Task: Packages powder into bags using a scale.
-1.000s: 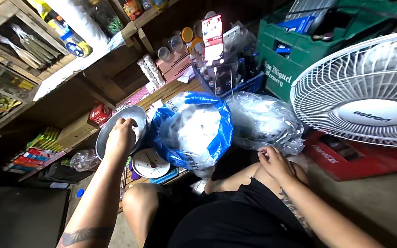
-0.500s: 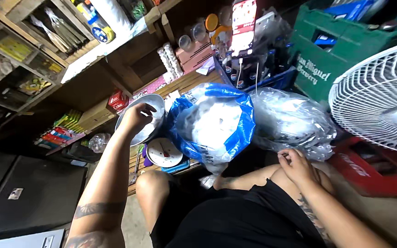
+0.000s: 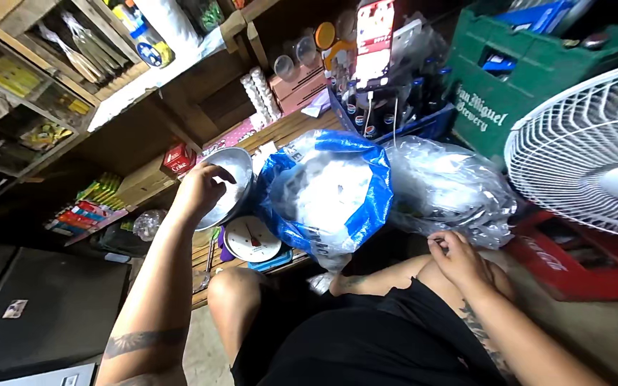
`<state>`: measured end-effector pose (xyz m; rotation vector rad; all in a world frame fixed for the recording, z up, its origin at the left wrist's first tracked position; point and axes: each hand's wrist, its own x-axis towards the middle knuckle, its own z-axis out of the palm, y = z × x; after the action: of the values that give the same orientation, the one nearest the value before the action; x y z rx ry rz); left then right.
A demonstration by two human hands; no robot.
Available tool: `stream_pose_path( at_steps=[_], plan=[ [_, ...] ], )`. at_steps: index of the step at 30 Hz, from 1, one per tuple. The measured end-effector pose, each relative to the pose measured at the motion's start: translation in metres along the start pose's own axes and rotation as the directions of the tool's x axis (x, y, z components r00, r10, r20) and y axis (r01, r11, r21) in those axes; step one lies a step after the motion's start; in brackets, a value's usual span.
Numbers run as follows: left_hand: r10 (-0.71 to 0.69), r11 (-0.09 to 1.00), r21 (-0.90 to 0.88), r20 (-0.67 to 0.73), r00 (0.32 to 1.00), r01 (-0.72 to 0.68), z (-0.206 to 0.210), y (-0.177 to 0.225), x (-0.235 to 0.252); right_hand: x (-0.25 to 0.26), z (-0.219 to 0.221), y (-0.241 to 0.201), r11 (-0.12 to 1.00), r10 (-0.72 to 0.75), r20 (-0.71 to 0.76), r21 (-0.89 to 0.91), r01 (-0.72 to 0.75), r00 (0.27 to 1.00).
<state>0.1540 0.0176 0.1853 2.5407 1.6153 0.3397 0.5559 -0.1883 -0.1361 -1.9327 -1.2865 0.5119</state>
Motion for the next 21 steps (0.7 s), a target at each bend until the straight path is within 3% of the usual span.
stream_pose_path(
  at_steps=[2, 8, 13, 21],
  plan=[
    [0.082, 0.988, 0.135, -0.004, 0.997, -0.081, 0.005, -0.003, -0.002, 0.000, -0.001, 0.000, 1.000, 0.008, 0.009, -0.011, -0.008, 1.000],
    [-0.012, 0.961, 0.274, -0.016, 1.000, 0.016, 0.016, 0.004, -0.003, 0.000, -0.001, 0.000, 1.000, 0.009, 0.011, -0.004, -0.009, 1.000],
    [0.165, 0.940, 0.302, 0.008, 0.986, -0.159, 0.030, -0.009, -0.004, 0.000, -0.001, -0.001, 1.000, 0.000, 0.005, 0.005, 0.000, 1.000],
    [0.081, 0.915, 0.383, 0.140, 0.987, -0.129, 0.035, 0.005, -0.004, 0.000, 0.001, 0.002, 1.000, -0.008, 0.008, -0.008, 0.008, 1.000]
  ],
)
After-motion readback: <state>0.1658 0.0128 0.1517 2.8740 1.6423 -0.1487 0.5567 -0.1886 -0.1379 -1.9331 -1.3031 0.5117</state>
